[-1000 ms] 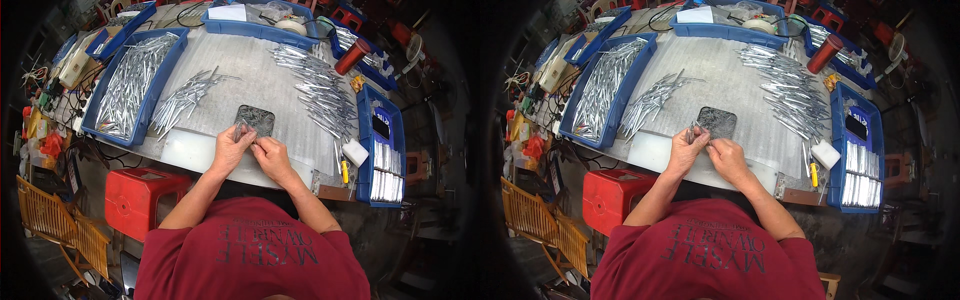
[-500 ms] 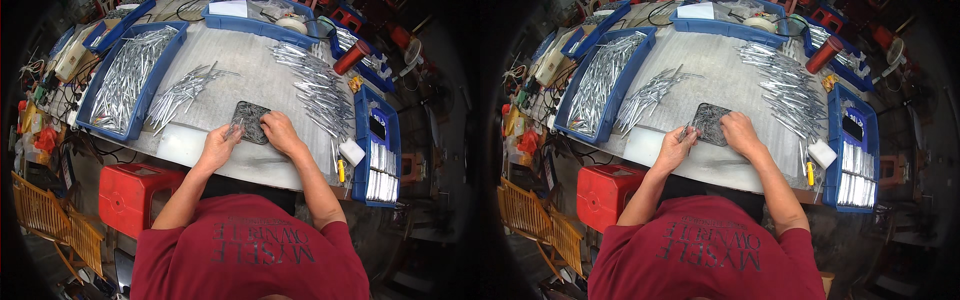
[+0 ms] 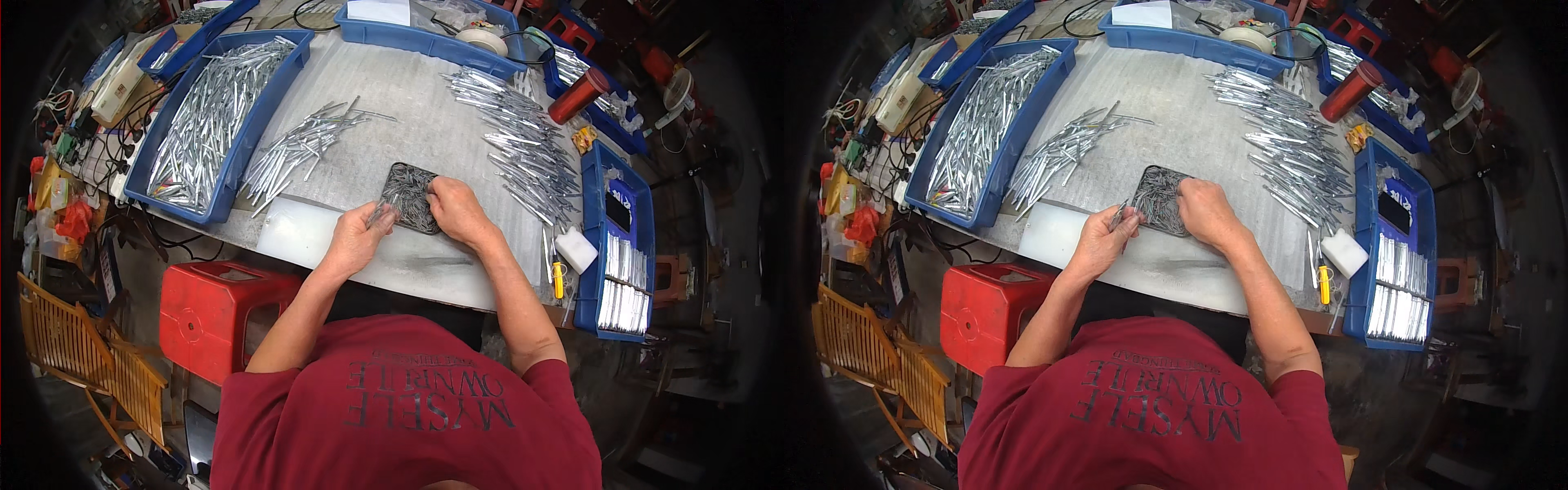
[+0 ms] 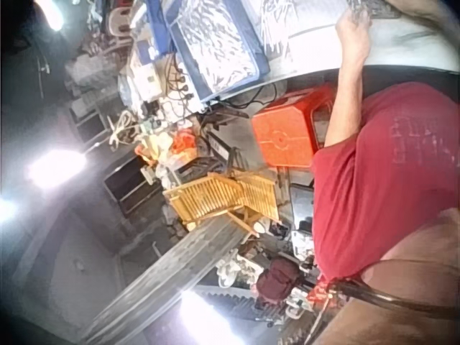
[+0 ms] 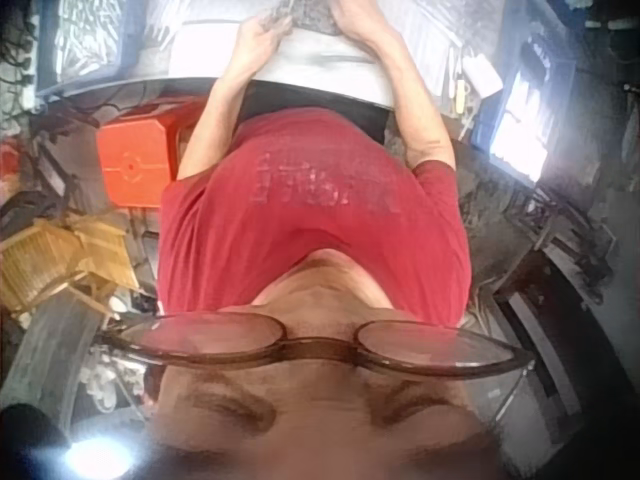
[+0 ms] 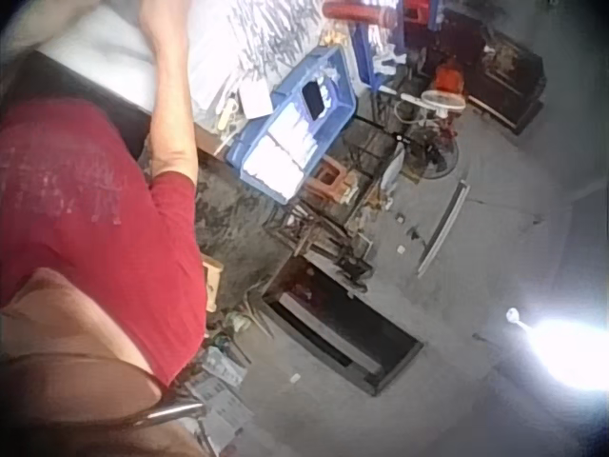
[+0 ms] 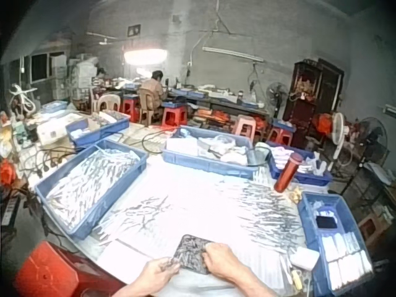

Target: The person assembles metal components by picking up metal strips and small pins from a container and inserting the pins into the strips by hand.

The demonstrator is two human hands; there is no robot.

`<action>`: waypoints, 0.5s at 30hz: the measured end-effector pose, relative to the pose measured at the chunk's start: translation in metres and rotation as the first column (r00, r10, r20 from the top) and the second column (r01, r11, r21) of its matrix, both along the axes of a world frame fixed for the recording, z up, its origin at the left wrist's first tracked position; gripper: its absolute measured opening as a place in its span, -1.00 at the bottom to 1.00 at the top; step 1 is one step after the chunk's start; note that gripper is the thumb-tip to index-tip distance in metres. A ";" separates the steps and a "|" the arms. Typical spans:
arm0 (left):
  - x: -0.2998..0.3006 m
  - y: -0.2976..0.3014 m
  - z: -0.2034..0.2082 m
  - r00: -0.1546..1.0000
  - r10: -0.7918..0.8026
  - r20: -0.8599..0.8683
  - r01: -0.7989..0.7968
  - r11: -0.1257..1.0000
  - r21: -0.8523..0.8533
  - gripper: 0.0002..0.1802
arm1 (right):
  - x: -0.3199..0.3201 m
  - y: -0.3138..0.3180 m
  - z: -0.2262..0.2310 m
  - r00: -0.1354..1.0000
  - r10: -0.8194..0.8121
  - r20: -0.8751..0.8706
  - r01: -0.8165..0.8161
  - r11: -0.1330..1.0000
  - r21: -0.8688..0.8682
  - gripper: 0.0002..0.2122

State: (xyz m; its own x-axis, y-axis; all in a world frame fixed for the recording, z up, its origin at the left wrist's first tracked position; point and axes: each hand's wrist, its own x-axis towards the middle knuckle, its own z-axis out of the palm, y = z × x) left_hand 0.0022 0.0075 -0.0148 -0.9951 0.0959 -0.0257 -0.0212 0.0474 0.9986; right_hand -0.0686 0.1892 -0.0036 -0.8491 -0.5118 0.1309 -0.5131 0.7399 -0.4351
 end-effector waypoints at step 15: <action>-0.002 0.006 0.003 0.999 -0.027 0.035 0.027 1.000 0.006 -0.85 | 0.001 0.017 0.000 0.951 0.020 0.307 0.161 0.817 -0.554 -0.79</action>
State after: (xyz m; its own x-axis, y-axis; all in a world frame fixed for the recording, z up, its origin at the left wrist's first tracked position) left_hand 0.0003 0.0138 -0.0121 -0.9905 0.1232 -0.0604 -0.0555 0.0434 0.9975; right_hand -0.0672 0.2066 -0.0034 -0.9247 -0.3599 0.1239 -0.2546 0.3430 -0.9042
